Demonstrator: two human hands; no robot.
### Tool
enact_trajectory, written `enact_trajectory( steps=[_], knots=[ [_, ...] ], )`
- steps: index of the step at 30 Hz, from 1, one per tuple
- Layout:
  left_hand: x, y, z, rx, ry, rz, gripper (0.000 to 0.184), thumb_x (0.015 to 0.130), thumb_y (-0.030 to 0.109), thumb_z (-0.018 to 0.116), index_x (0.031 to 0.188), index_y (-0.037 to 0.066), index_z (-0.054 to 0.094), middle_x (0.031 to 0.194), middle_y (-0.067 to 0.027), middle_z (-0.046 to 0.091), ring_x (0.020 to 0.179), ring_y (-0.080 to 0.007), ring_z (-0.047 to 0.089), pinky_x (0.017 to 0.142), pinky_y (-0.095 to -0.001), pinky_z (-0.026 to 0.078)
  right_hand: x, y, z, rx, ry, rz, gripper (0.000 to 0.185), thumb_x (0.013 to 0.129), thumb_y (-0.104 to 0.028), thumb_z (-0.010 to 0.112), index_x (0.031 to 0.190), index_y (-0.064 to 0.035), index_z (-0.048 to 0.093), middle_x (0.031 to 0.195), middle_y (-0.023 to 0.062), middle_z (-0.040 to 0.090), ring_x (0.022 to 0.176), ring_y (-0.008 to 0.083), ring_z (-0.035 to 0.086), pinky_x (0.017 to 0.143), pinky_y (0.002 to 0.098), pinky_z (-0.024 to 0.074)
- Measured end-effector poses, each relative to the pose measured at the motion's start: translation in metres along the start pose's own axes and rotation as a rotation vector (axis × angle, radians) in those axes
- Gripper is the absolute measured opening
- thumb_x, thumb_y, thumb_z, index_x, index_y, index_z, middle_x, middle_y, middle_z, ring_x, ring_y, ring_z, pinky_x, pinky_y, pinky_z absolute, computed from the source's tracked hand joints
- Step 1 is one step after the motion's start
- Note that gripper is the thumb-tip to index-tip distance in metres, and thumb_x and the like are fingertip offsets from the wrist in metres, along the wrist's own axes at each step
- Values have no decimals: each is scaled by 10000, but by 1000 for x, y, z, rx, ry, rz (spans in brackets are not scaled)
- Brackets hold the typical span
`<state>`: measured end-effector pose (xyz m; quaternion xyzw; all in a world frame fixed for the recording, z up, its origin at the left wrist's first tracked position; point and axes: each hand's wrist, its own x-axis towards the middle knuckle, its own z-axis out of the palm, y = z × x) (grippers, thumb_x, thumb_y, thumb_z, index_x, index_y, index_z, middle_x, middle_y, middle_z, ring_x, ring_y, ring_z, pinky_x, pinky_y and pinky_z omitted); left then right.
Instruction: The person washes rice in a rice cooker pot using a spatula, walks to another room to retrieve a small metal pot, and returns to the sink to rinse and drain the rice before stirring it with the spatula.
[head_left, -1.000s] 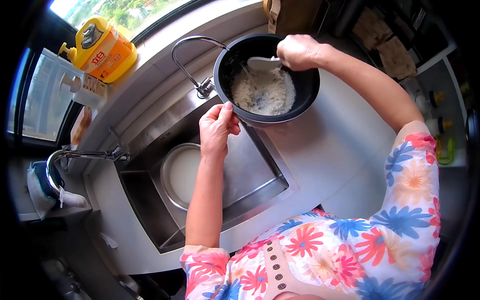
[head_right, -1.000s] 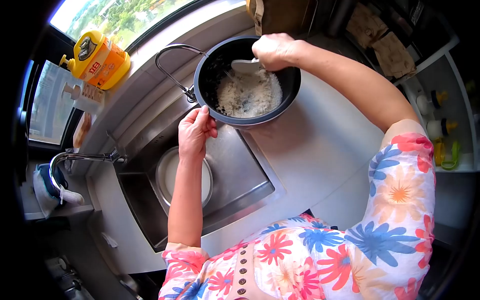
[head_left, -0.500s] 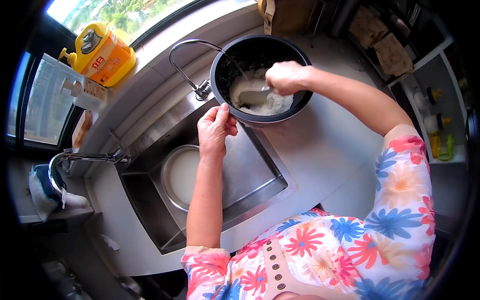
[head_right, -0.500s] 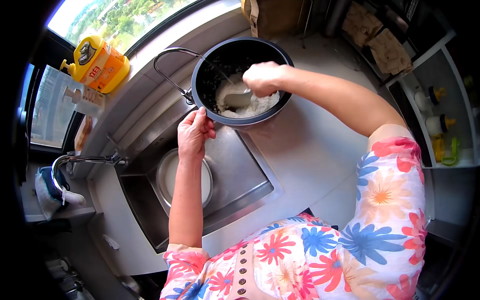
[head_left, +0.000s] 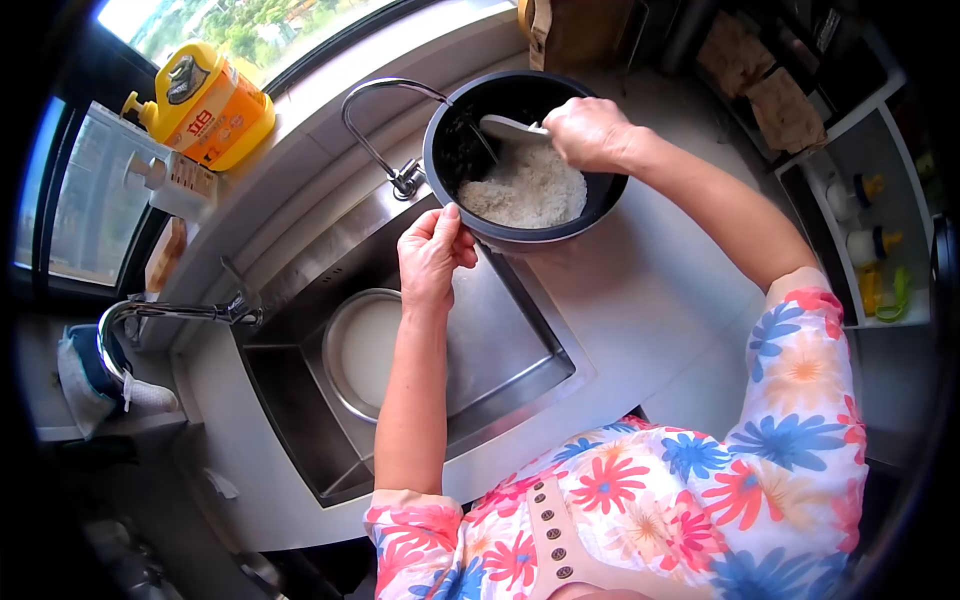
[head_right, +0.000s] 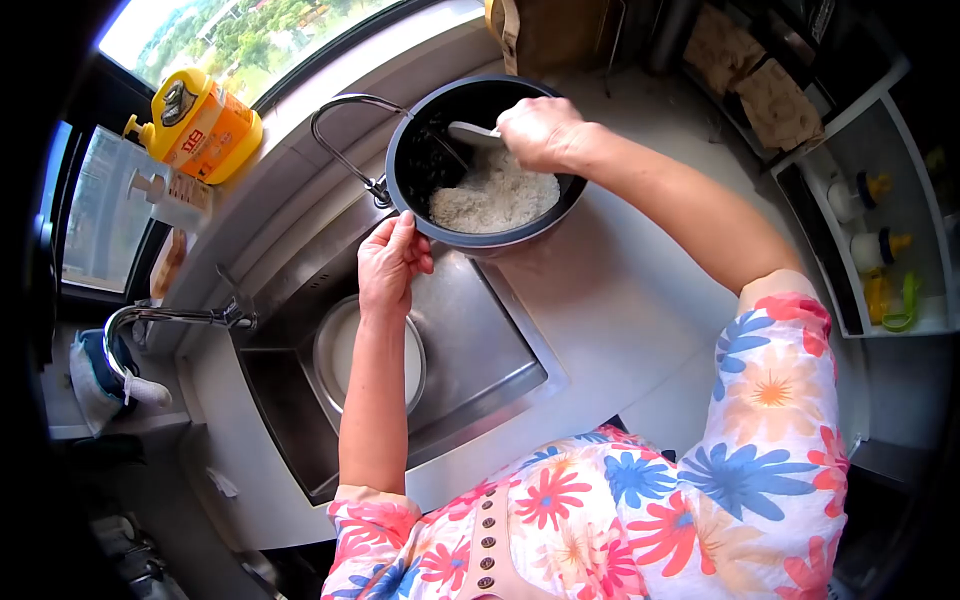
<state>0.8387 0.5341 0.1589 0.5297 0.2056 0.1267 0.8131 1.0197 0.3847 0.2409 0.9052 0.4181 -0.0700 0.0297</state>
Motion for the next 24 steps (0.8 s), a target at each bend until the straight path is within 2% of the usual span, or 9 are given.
enact_trajectory(
  steps=[3, 4, 8, 11, 14, 17, 18, 20, 24],
  knots=[
    [1, 0, 0, -11, 1, -3, 197, 896, 220, 554, 825, 39, 584, 623, -30, 571, 458, -98, 517, 431, -217, 446, 5, -2, -7, -15, 61, 42, 208, 712, -120, 635, 913, -80, 667, 904, 121, 662, 878, 265, 638, 750, 361, 512],
    [1, 0, 1, -9, 5, -2, 197, 895, 221, 555, 825, 39, 584, 624, -30, 572, 458, -97, 517, 430, -217, 445, 4, -11, -4, -3, 94, 0, 176, 708, -85, 608, 870, -65, 672, 871, 132, 664, 850, 271, 645, 736, 356, 517],
    [2, 0, -1, 11, -9, 4, 196, 895, 223, 556, 827, 41, 585, 625, -31, 573, 458, -97, 517, 430, -212, 441, -15, -34, 6, -153, -49, -356, 171, 702, -66, 546, 807, -44, 679, 829, 148, 665, 814, 277, 653, 709, 353, 526],
    [0, 1, 1, -9, -4, 2, 196, 896, 219, 553, 827, 39, 585, 624, -31, 572, 460, -95, 517, 429, -212, 440, -15, -19, -16, -195, -72, -174, 185, 717, -70, 545, 845, -54, 678, 866, 142, 664, 842, 267, 649, 733, 339, 519],
    [1, -1, 1, -12, -5, 8, 192, 897, 216, 552, 830, 39, 585, 624, -31, 572, 460, -94, 517, 429, -211, 440, -3, -11, -13, -81, 146, -100, 181, 726, -86, 550, 852, -65, 679, 850, 138, 665, 834, 262, 651, 723, 347, 519],
    [0, 1, 0, -5, -5, 0, 193, 898, 217, 550, 833, 39, 586, 626, -32, 573, 460, -95, 516, 430, -211, 439, -12, -31, -9, -171, 17, -240, 194, 722, -65, 542, 857, -77, 681, 799, 135, 666, 784, 280, 657, 699, 356, 525],
    [0, 0, 0, 2, -6, -3, 193, 899, 217, 550, 835, 40, 586, 626, -32, 573, 460, -96, 517, 430, -211, 438, -13, -34, -3, -208, -49, -314, 204, 717, -69, 549, 874, -83, 678, 835, 128, 666, 815, 283, 651, 716, 353, 522],
    [1, 0, -1, 11, -7, -3, 192, 899, 219, 549, 837, 41, 587, 626, -31, 574, 461, -97, 518, 432, -212, 438, -18, -30, -10, -97, -147, -254, 219, 717, -69, 553, 900, -86, 672, 889, 124, 663, 863, 273, 642, 743, 353, 514],
    [-1, 0, 2, 8, 16, -4, 193, 900, 222, 547, 835, 44, 587, 628, -30, 576, 463, -98, 521, 435, -213, 438, 5, 0, -8, -54, 4, -13, 220, 707, -70, 583, 907, -94, 671, 909, 129, 659, 879, 268, 637, 748, 355, 511]
  ],
)
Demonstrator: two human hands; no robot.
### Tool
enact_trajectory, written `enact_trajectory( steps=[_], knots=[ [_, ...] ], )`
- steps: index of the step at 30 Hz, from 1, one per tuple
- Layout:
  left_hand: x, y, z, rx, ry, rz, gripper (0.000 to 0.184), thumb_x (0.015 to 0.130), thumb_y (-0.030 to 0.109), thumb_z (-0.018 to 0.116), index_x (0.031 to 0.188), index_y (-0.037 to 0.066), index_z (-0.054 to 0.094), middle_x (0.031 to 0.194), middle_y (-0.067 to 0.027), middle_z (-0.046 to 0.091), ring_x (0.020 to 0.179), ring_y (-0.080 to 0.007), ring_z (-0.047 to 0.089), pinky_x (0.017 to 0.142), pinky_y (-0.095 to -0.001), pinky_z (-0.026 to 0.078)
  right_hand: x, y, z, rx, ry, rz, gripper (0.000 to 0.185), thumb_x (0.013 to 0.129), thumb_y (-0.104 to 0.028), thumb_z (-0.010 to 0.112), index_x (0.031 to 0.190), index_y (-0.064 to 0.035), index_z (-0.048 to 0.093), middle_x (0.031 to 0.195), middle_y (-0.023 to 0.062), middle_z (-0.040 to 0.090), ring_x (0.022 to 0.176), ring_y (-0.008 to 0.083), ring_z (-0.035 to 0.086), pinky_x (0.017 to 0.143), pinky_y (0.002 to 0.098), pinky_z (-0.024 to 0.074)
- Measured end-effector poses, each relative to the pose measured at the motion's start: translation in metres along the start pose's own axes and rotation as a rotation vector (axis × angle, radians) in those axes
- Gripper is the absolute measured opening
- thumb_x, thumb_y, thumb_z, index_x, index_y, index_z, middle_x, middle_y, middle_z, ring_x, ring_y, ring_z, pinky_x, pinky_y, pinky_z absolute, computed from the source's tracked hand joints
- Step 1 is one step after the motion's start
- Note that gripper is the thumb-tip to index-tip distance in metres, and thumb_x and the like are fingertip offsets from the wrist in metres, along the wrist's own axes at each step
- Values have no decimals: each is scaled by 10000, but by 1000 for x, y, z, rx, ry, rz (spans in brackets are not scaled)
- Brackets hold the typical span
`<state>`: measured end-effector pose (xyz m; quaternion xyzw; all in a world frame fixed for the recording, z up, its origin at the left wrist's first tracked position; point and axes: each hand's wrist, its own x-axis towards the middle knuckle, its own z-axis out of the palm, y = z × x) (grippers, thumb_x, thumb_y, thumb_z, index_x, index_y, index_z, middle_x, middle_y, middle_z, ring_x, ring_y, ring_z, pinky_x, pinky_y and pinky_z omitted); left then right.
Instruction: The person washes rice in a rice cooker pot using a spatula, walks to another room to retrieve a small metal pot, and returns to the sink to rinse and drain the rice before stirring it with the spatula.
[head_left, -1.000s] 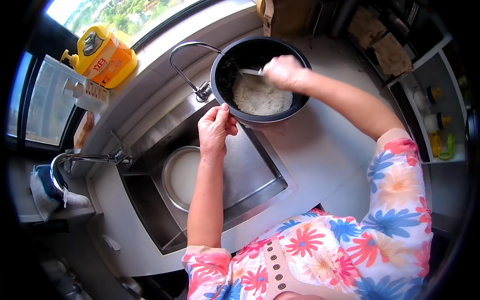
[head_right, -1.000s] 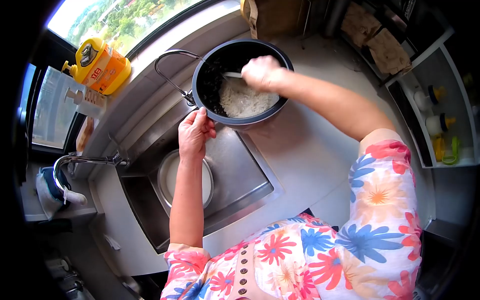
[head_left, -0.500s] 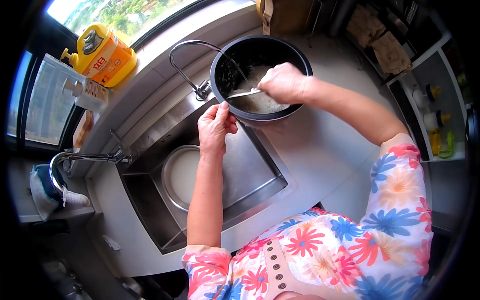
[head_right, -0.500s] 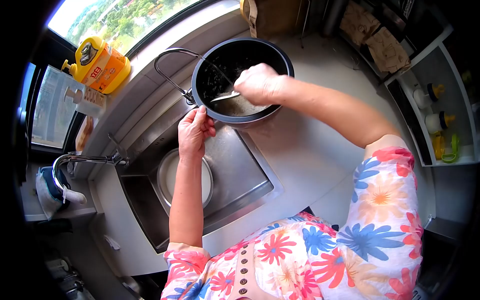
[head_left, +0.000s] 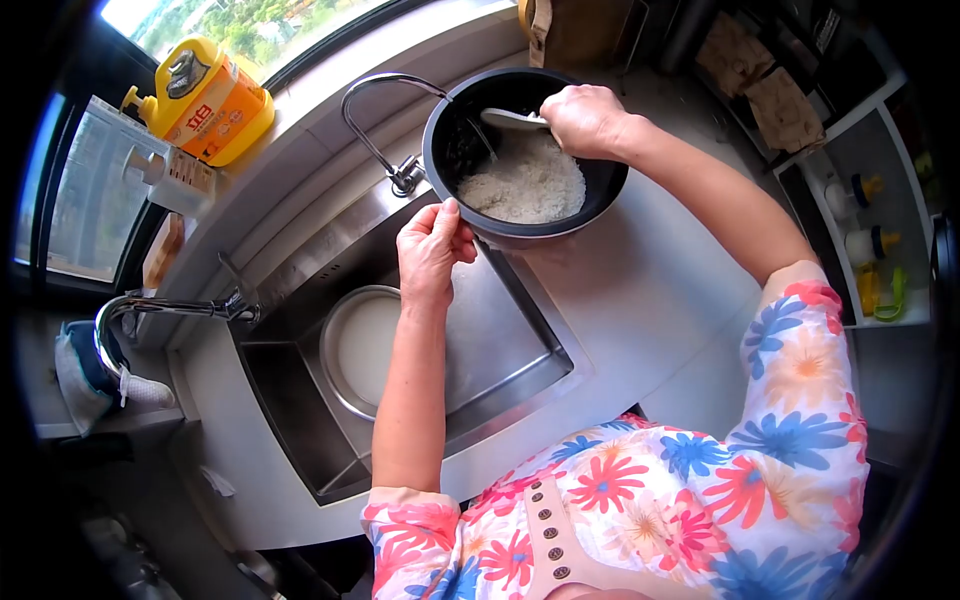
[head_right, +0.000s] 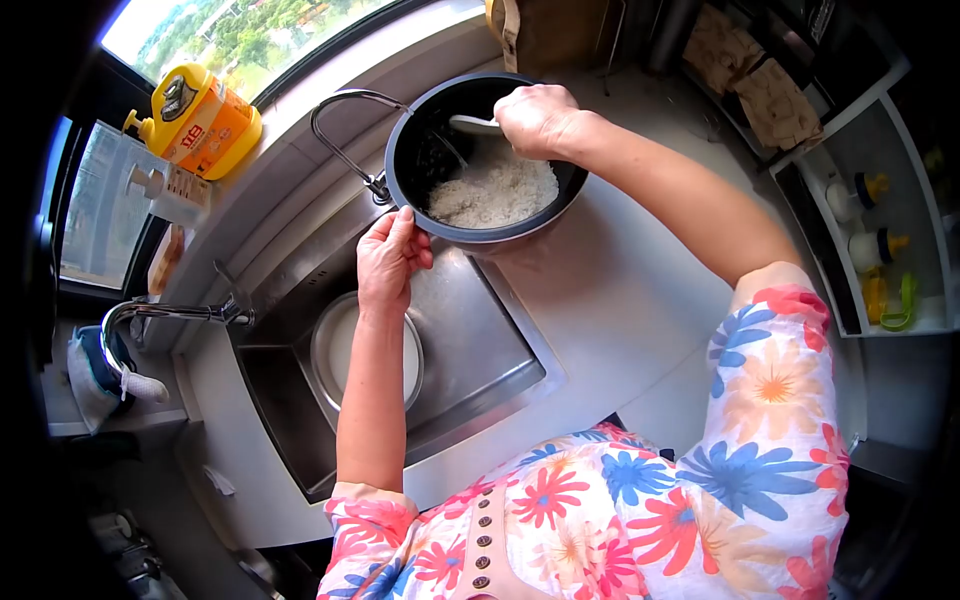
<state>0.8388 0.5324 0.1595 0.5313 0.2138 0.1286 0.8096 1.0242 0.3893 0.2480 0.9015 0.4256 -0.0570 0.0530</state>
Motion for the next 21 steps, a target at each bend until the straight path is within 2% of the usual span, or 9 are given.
enact_trajectory(
  steps=[2, 6, 8, 9, 10, 12, 16, 18, 21],
  knots=[
    [2, -1, -1, 0, -15, 5, 193, 900, 223, 548, 836, 46, 587, 629, -29, 577, 464, -99, 523, 437, -214, 437, 16, 1, 16, 26, 29, 24, 224, 680, -55, 585, 885, -80, 673, 892, 139, 660, 864, 275, 640, 737, 364, 515],
    [1, 1, -2, 2, -22, -4, 193, 900, 223, 548, 833, 46, 586, 634, -30, 578, 467, -99, 524, 438, -214, 436, -4, -29, 21, 6, -87, -233, 267, 654, -47, 566, 893, -87, 677, 878, 155, 655, 872, 283, 635, 750, 355, 511],
    [1, 0, -2, -2, -21, -3, 193, 900, 222, 547, 832, 46, 586, 636, -30, 577, 467, -100, 523, 437, -215, 437, -9, -22, 7, 72, -110, -191, 266, 665, -43, 561, 902, -84, 674, 889, 147, 655, 890, 279, 629, 763, 357, 505],
    [1, -1, -2, -3, -19, 0, 193, 901, 221, 546, 830, 46, 585, 636, -30, 577, 466, -100, 522, 437, -214, 437, -5, -15, 8, 51, -58, -123, 247, 677, -52, 562, 895, -88, 671, 900, 139, 654, 904, 276, 624, 771, 360, 502],
    [2, -1, -2, -2, -21, 5, 192, 901, 220, 545, 829, 47, 585, 636, -30, 576, 465, -100, 521, 437, -213, 437, 3, -1, 21, 80, 82, -151, 136, 762, -136, 529, 796, -79, 648, 789, 138, 641, 815, 301, 623, 714, 409, 497],
    [3, -1, -1, -7, -26, 11, 193, 902, 220, 544, 827, 46, 584, 636, -31, 574, 463, -100, 519, 436, -212, 437, 11, -2, 21, 62, 145, -84, 131, 745, -122, 535, 799, -82, 648, 796, 137, 643, 805, 298, 627, 712, 404, 499],
    [1, -1, -1, -4, -23, 4, 198, 903, 219, 541, 828, 42, 583, 633, -32, 570, 463, -99, 517, 435, -211, 435, -4, -22, 27, -15, -9, -300, 131, 713, -133, 558, 797, -109, 656, 773, 124, 647, 788, 304, 627, 706, 398, 499],
    [1, -1, -1, -7, -16, 4, 200, 904, 220, 540, 830, 40, 583, 633, -32, 569, 464, -99, 517, 436, -212, 436, -7, -12, 20, 64, 6, -280, 150, 729, -142, 551, 824, -120, 664, 785, 114, 649, 798, 304, 624, 715, 402, 496],
    [1, -1, 0, -29, -8, 5, 208, 899, 225, 550, 820, 35, 583, 630, -38, 572, 458, -99, 517, 429, -211, 433, 1, 6, 12, 10, 34, -54, 181, 740, -101, 516, 849, -84, 660, 846, 151, 646, 839, 312, 621, 739, 404, 493]
  ],
)
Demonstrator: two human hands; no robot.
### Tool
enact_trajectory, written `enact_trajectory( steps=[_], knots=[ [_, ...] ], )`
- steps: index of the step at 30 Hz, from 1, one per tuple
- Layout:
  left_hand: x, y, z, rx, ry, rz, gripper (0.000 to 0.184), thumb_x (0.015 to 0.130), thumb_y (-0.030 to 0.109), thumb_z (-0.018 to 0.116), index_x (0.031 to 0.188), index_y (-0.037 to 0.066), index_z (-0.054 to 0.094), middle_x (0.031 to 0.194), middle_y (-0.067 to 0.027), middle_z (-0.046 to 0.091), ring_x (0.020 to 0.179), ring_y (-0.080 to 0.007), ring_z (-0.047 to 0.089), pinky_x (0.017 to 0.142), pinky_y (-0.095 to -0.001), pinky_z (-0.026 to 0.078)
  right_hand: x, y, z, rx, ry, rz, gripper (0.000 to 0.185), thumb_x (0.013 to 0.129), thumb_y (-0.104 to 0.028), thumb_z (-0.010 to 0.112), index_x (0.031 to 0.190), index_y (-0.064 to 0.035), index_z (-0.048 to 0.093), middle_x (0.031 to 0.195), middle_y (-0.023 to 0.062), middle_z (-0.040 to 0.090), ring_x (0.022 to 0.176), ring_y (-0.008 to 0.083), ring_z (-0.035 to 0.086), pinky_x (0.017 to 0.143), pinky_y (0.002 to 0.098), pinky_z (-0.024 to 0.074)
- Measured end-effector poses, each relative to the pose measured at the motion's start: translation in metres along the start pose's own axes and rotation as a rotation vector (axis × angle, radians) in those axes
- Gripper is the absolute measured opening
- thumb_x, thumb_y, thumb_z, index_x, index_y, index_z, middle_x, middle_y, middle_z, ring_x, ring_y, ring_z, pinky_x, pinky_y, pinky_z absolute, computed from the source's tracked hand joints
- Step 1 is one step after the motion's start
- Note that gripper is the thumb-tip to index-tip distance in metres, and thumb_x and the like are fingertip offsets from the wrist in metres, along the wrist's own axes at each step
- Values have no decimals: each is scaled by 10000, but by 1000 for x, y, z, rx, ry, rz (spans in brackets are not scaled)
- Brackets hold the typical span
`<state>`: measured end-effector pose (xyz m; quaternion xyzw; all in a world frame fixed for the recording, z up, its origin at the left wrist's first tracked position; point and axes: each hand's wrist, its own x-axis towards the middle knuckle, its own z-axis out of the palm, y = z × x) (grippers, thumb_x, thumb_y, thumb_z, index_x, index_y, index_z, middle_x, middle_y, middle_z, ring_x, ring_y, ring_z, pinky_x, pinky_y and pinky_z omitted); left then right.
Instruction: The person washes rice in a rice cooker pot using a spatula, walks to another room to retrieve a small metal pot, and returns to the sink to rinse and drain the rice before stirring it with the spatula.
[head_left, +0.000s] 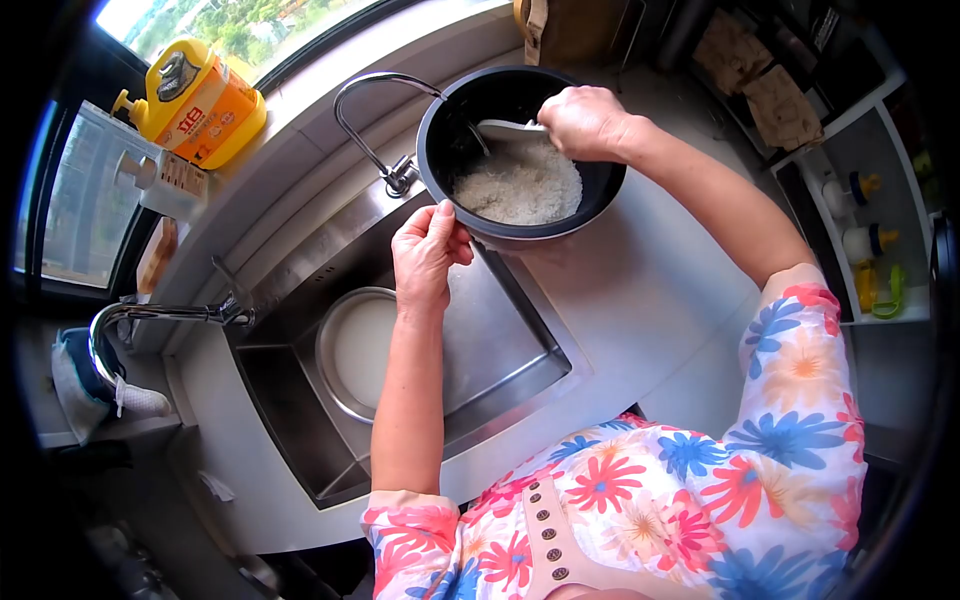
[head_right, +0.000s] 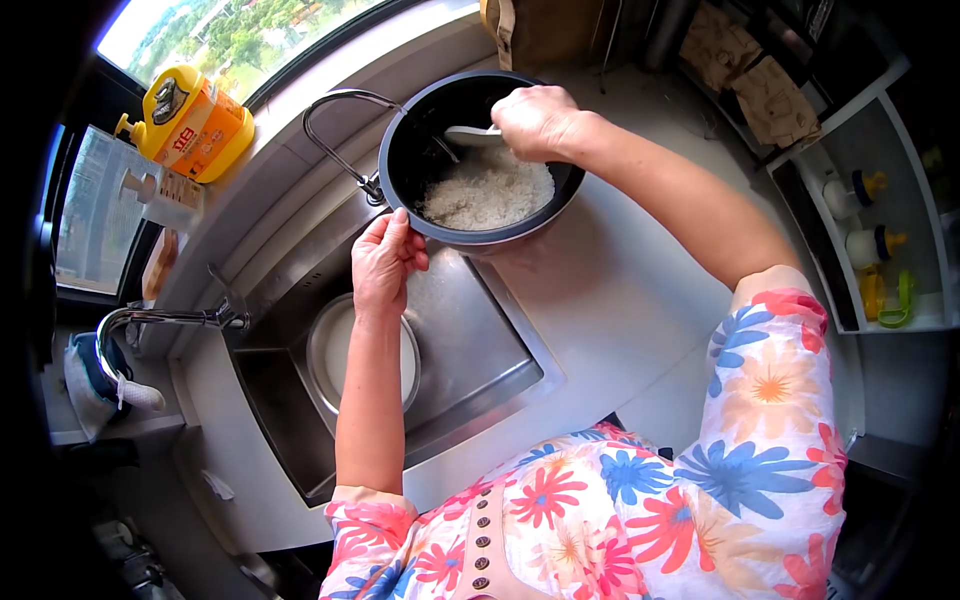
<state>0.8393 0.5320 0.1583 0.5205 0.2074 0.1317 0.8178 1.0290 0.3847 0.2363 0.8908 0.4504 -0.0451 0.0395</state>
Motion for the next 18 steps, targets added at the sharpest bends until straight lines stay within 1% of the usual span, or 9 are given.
enact_trajectory(
  steps=[1, 2, 3, 7, 9, 10, 13, 15, 18],
  knots=[
    [1, -1, 0, -8, 2, 5, 215, 893, 228, 559, 808, 32, 584, 626, -43, 577, 450, -99, 517, 420, -208, 429, 3, 4, -1, -10, 1, 57, 189, 735, -85, 510, 851, -69, 657, 849, 164, 644, 846, 316, 622, 744, 404, 493],
    [1, -1, 0, -14, 3, 11, 223, 888, 232, 569, 795, 30, 584, 622, -49, 581, 442, -99, 517, 412, -206, 425, 9, 2, 0, 17, -28, 123, 231, 690, -83, 601, 911, -69, 669, 923, 148, 653, 911, 284, 626, 771, 366, 504],
    [2, 0, 0, -6, -1, 6, 216, 893, 230, 559, 811, 32, 584, 628, -43, 577, 451, -99, 517, 421, -208, 429, 12, -3, 3, 33, -52, 151, 242, 691, -63, 582, 916, -67, 669, 930, 160, 650, 914, 284, 626, 771, 371, 505],
    [1, 2, 0, 26, -8, -4, 204, 905, 226, 538, 845, 36, 585, 642, -33, 569, 469, -99, 518, 439, -213, 438, 7, -26, 23, 122, -115, -132, 230, 698, -68, 541, 888, -81, 669, 910, 155, 651, 909, 299, 620, 776, 372, 501],
    [-1, 1, -1, 23, -5, -5, 204, 906, 226, 537, 847, 36, 585, 642, -32, 568, 470, -99, 518, 440, -212, 437, 0, -25, 2, 123, -205, -91, 256, 702, -79, 542, 925, -102, 665, 921, 138, 651, 911, 293, 617, 779, 375, 496],
    [-1, 0, -1, 14, -3, -3, 204, 906, 226, 536, 849, 36, 585, 642, -32, 567, 470, -98, 517, 440, -212, 437, 1, -16, 3, 121, -132, -77, 270, 702, -88, 552, 946, -122, 662, 924, 131, 650, 907, 288, 617, 774, 373, 495],
    [0, -1, -1, 13, 1, 1, 204, 907, 227, 534, 848, 38, 584, 641, -29, 565, 470, -97, 517, 441, -212, 437, 9, -3, 4, 53, -42, 83, 243, 699, -92, 574, 926, -84, 662, 916, 148, 651, 904, 290, 624, 765, 371, 503],
    [1, 1, 1, 14, 4, 3, 209, 902, 230, 544, 834, 36, 585, 639, -36, 571, 467, -98, 520, 435, -211, 435, 17, -11, 11, 71, 1, 76, 234, 686, -77, 585, 906, -70, 665, 899, 149, 655, 887, 295, 631, 758, 370, 508],
    [0, 1, 0, 11, 16, 7, 221, 891, 234, 563, 811, 30, 588, 638, -52, 582, 462, -104, 527, 423, -210, 430, 5, -22, 22, 86, -4, -162, 160, 710, -122, 549, 821, -84, 657, 794, 147, 645, 803, 317, 625, 717, 406, 496]
  ],
)
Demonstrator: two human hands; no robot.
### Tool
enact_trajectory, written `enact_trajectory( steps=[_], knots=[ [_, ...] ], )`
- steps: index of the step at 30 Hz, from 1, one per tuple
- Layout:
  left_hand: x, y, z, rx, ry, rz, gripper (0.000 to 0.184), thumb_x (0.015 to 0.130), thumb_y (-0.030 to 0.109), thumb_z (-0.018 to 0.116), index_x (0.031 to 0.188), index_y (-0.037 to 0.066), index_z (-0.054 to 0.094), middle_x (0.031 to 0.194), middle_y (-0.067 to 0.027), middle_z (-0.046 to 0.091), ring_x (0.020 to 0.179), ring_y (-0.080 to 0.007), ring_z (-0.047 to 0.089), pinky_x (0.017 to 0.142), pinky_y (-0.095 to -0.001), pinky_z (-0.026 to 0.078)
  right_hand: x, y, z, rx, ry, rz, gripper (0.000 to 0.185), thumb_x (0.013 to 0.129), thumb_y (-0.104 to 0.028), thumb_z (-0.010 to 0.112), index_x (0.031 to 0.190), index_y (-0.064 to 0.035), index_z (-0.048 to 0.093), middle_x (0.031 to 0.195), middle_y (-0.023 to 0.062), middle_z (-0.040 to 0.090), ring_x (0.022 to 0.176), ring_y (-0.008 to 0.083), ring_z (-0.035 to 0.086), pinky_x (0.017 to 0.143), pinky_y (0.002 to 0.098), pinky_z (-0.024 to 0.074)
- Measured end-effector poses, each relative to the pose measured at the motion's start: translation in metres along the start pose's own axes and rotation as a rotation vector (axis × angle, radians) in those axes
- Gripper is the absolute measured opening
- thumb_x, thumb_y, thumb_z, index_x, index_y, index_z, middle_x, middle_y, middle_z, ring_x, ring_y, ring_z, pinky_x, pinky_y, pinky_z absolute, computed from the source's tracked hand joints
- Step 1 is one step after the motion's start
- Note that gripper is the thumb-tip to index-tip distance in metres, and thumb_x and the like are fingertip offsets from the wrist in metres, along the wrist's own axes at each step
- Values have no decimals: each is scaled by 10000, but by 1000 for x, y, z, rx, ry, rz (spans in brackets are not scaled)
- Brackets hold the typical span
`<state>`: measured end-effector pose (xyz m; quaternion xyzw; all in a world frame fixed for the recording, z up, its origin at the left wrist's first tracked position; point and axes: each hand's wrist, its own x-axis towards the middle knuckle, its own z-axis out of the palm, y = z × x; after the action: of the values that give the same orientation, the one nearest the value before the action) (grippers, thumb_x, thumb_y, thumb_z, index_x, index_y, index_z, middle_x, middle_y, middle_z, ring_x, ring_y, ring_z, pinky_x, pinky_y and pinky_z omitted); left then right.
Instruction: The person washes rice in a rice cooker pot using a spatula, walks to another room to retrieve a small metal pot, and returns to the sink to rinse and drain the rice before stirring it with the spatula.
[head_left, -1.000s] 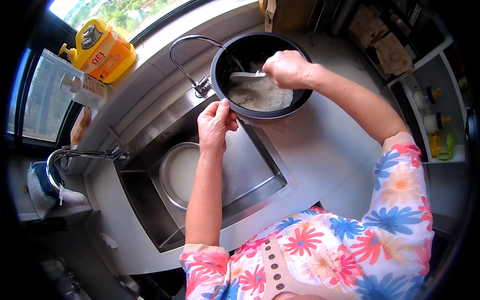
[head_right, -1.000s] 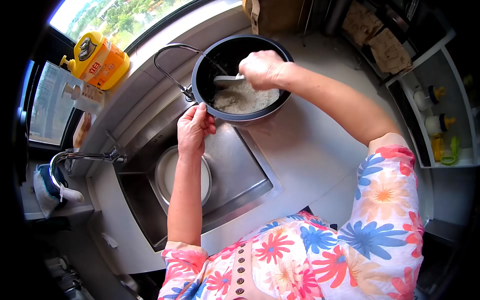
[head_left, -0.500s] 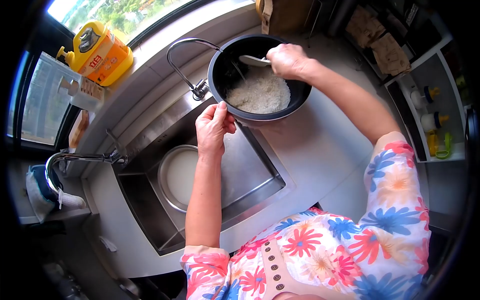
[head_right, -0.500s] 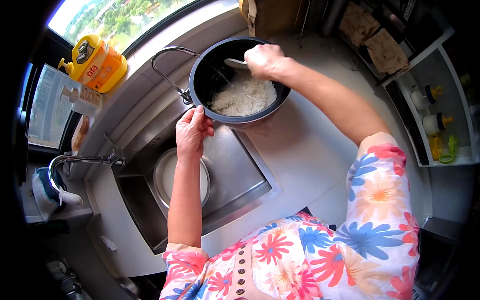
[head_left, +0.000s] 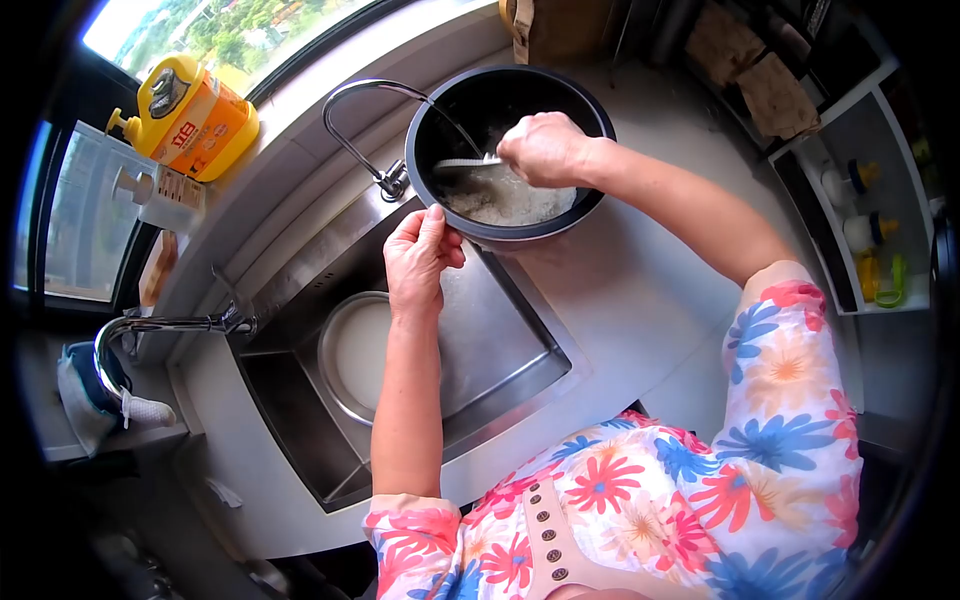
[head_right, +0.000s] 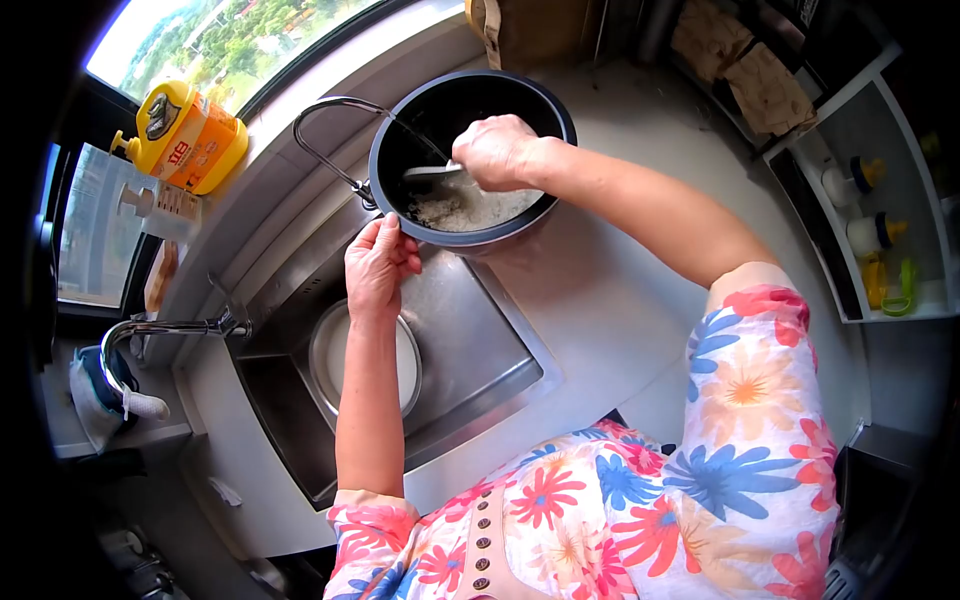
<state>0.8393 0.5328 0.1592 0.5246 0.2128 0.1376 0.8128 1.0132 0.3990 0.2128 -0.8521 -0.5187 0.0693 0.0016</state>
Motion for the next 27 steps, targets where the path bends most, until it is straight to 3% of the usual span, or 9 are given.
enact_trajectory(
  steps=[3, 7, 9, 14, 15, 17, 21, 23, 27],
  knots=[
    [0, -2, 0, -16, -11, -6, 221, 894, 234, 559, 818, 29, 588, 639, -51, 582, 465, -106, 529, 425, -209, 431, -15, 5, -11, 41, -48, -105, 171, 742, -144, 546, 851, -93, 668, 791, 118, 647, 797, 300, 620, 707, 399, 493],
    [-1, 0, 3, 1, 9, -11, 220, 896, 234, 555, 823, 29, 587, 636, -48, 578, 464, -105, 525, 425, -210, 428, 1, 25, -8, -11, 100, 139, 152, 751, -144, 528, 818, -82, 650, 805, 125, 646, 803, 312, 620, 719, 404, 495],
    [0, 0, 2, 8, 5, -13, 220, 896, 234, 554, 823, 29, 587, 634, -47, 576, 463, -105, 523, 424, -211, 426, 5, 17, -7, 33, 112, 117, 157, 744, -160, 529, 814, -88, 650, 792, 129, 645, 783, 321, 624, 705, 408, 498],
    [-1, 1, 2, 15, 4, -22, 210, 901, 236, 544, 820, 45, 577, 632, -34, 569, 466, -102, 523, 435, -217, 439, -19, 0, -11, -57, -50, -183, 114, 705, -116, 564, 770, -108, 659, 743, 121, 641, 751, 302, 626, 668, 411, 496],
    [-1, 1, 2, 13, -6, -24, 206, 904, 237, 538, 822, 51, 574, 632, -29, 566, 468, -101, 523, 441, -220, 448, -20, 3, -19, -49, -100, -139, 127, 708, -119, 562, 782, -112, 665, 739, 115, 642, 762, 299, 625, 675, 399, 497],
    [-1, 0, 2, 24, -1, -22, 205, 904, 236, 539, 821, 51, 574, 632, -29, 567, 466, -101, 523, 440, -219, 447, -16, 7, -34, -60, -111, 40, 223, 693, -82, 573, 884, -131, 678, 882, 100, 661, 875, 269, 630, 735, 365, 501],
    [-1, 2, 2, 36, -4, -22, 206, 904, 234, 539, 817, 51, 573, 630, -28, 566, 464, -100, 522, 439, -216, 446, 6, 29, -22, -94, -31, 254, 222, 695, -75, 589, 902, -50, 665, 933, 139, 656, 911, 270, 630, 763, 347, 506],
    [0, 2, 2, 36, -6, -19, 207, 905, 235, 538, 819, 50, 574, 630, -27, 566, 465, -100, 522, 437, -213, 443, 16, 21, -5, -22, -60, 236, 213, 686, -66, 589, 883, -50, 669, 926, 145, 656, 909, 278, 631, 769, 349, 506],
    [-1, 1, 2, -8, 3, -21, 217, 892, 234, 563, 804, 37, 582, 630, -46, 575, 461, -108, 527, 420, -212, 429, -2, 0, -6, 65, -147, -100, 204, 711, -121, 554, 868, -86, 680, 799, 144, 645, 794, 309, 619, 716, 388, 495]
  ],
)
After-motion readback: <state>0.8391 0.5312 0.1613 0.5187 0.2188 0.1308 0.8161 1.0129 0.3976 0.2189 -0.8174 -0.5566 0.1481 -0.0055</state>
